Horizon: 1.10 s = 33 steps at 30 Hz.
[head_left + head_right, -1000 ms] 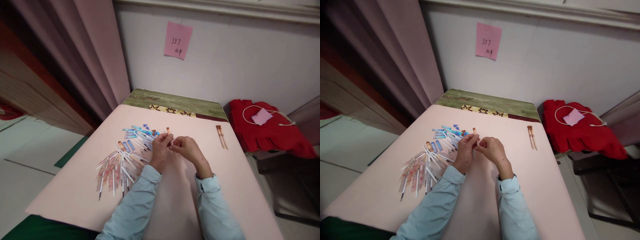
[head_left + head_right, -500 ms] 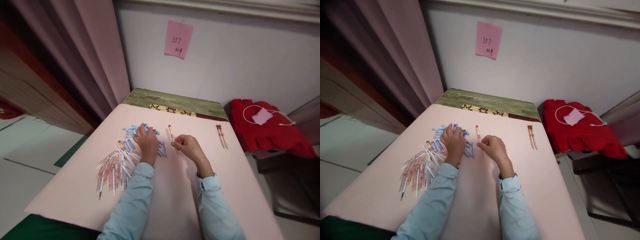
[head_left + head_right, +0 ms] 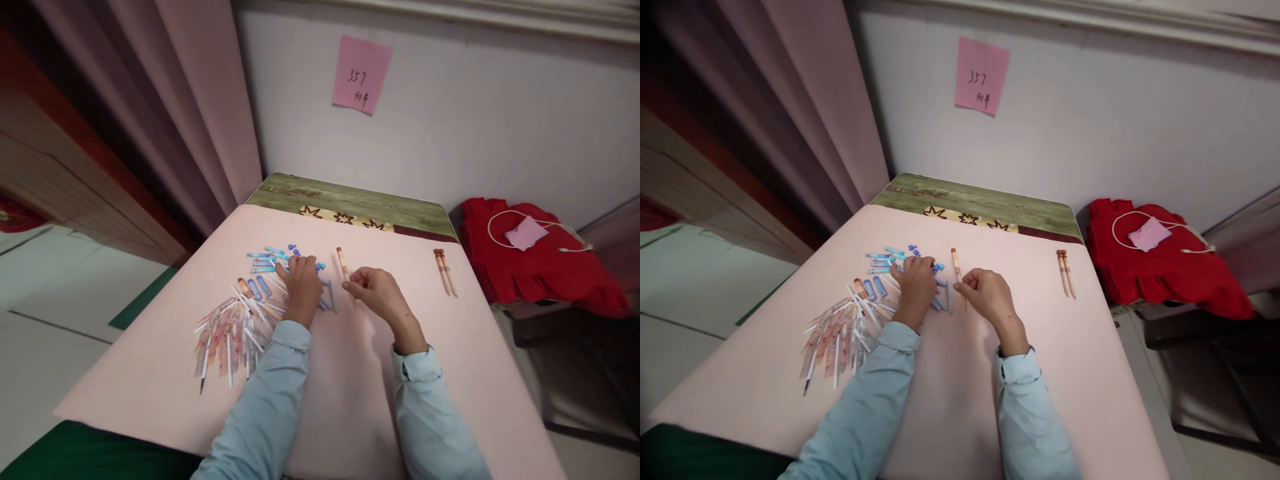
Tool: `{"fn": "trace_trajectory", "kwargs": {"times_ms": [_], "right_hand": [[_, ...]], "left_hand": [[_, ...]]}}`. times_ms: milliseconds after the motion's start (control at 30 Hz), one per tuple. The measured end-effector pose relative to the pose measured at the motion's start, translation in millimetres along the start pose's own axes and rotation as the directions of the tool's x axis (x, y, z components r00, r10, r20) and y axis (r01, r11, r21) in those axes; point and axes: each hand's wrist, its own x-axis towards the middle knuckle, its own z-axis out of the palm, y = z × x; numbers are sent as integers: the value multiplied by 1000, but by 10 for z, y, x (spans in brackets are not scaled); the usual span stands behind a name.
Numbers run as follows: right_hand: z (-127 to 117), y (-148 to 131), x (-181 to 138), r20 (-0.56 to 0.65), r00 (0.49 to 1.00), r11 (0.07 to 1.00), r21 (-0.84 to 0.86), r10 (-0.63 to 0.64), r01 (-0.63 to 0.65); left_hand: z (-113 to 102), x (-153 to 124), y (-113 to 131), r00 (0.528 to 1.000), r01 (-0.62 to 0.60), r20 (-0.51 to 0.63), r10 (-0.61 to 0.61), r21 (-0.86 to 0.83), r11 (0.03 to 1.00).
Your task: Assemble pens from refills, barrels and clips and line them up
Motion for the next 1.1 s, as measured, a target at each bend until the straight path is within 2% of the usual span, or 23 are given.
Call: {"fn": "trace_trajectory", "kwargs": {"times_ms": [333, 467, 567, 767, 867, 933, 967, 1033, 1100], "right_hand": [[-38, -29, -19, -15, 1000, 1000, -5, -13, 12], [-45, -28, -25, -12, 1000, 1000, 6, -17, 17], [-44, -30, -24, -15, 1000, 1000, 9, -16, 17], [-45, -53, -16, -7, 1000, 1000, -20, -18, 18], [-39, -52, -19, 23, 1000, 999, -40, -10, 11], [-34, -47, -21, 50, 999, 998, -56, -17, 20], [-33, -46, -22, 62, 998, 997, -66, -23, 27], [-35, -48, -27, 80, 996, 995, -87, -33, 40], [-42, -56, -34, 106, 994, 993, -104, -39, 50]], "left_hand": [[25, 31, -6, 1000, -8, 13, 8, 49, 999], [1, 16, 19, 1000, -22, -21, 24, 69, 997], [-13, 21, 35, 1000, 6, -12, -5, 55, 998], [-24, 39, 64, 999, 42, -24, -42, -20, 999], [-58, 62, 90, 994, 56, -76, -73, -201, 978], [-71, 88, 110, 985, 78, -99, -144, -488, 869], [-70, 101, 120, 977, 102, -77, -201, -658, 746], [-58, 123, 135, 952, 173, 59, -301, -914, 367], [-46, 134, 146, 915, 249, 240, -325, -968, -14]]}}
